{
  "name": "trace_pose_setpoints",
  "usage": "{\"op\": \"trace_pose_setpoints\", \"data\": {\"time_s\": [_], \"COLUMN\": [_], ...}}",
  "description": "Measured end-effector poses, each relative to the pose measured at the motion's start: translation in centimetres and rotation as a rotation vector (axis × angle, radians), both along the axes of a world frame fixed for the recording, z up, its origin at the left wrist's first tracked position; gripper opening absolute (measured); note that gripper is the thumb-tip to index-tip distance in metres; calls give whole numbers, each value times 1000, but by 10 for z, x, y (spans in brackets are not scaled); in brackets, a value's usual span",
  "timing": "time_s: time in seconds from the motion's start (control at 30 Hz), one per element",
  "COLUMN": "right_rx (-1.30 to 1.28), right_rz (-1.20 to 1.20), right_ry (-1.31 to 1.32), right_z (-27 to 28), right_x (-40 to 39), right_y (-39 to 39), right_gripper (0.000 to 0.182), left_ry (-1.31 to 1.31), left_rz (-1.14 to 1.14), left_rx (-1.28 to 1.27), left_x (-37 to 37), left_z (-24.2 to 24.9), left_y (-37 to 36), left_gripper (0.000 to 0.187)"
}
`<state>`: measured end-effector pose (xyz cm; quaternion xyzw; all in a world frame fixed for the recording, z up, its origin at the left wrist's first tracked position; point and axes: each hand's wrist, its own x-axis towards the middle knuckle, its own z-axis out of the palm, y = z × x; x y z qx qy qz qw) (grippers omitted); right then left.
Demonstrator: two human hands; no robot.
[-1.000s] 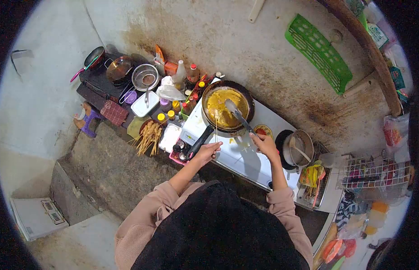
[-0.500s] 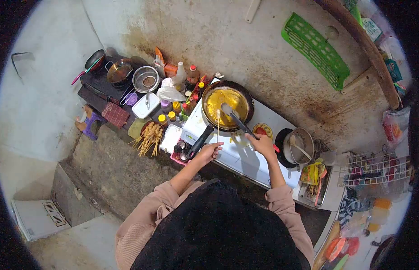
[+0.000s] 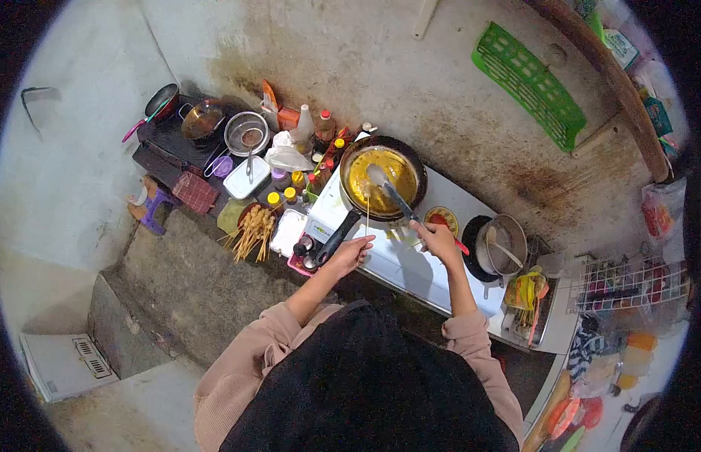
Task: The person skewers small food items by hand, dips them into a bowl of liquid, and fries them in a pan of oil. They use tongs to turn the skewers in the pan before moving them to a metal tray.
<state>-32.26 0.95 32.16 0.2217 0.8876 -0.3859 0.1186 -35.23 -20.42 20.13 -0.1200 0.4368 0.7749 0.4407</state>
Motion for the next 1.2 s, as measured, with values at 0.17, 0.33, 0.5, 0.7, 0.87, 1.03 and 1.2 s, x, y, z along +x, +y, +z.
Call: {"op": "trace_pose_setpoints", "data": {"time_s": [0.17,0.33,0.5,0.7,0.87,1.03,1.2], "right_rx": [119,40,34,116,48,183,32], "right_rz": [-2,9,-28,28,-20,30,-28], "right_ry": [3,-66,-2,-23,45,-105,1], "right_z": [-13,-5,-9,-11,-6,-7,-2], "right_x": [-5,0,-1,2,0,-2,0], "right_y": [17,1,7,4,6,3,1], "right_gripper": [56,57,58,54,61,61,61], "left_ry": [-4,-6,5,-4,4,-4,-3], "left_rz": [-5,-12,-10,-19,-28,-23,-39], "left_rx": [3,-12,23,27,36,49,43], "left_x": [1,0,-1,-2,-3,-4,-5], "left_z": [6,5,4,4,1,-5,-2], "left_y": [-2,-2,-2,0,1,3,1], "left_gripper": [28,28,30,30,30,30,29]}}
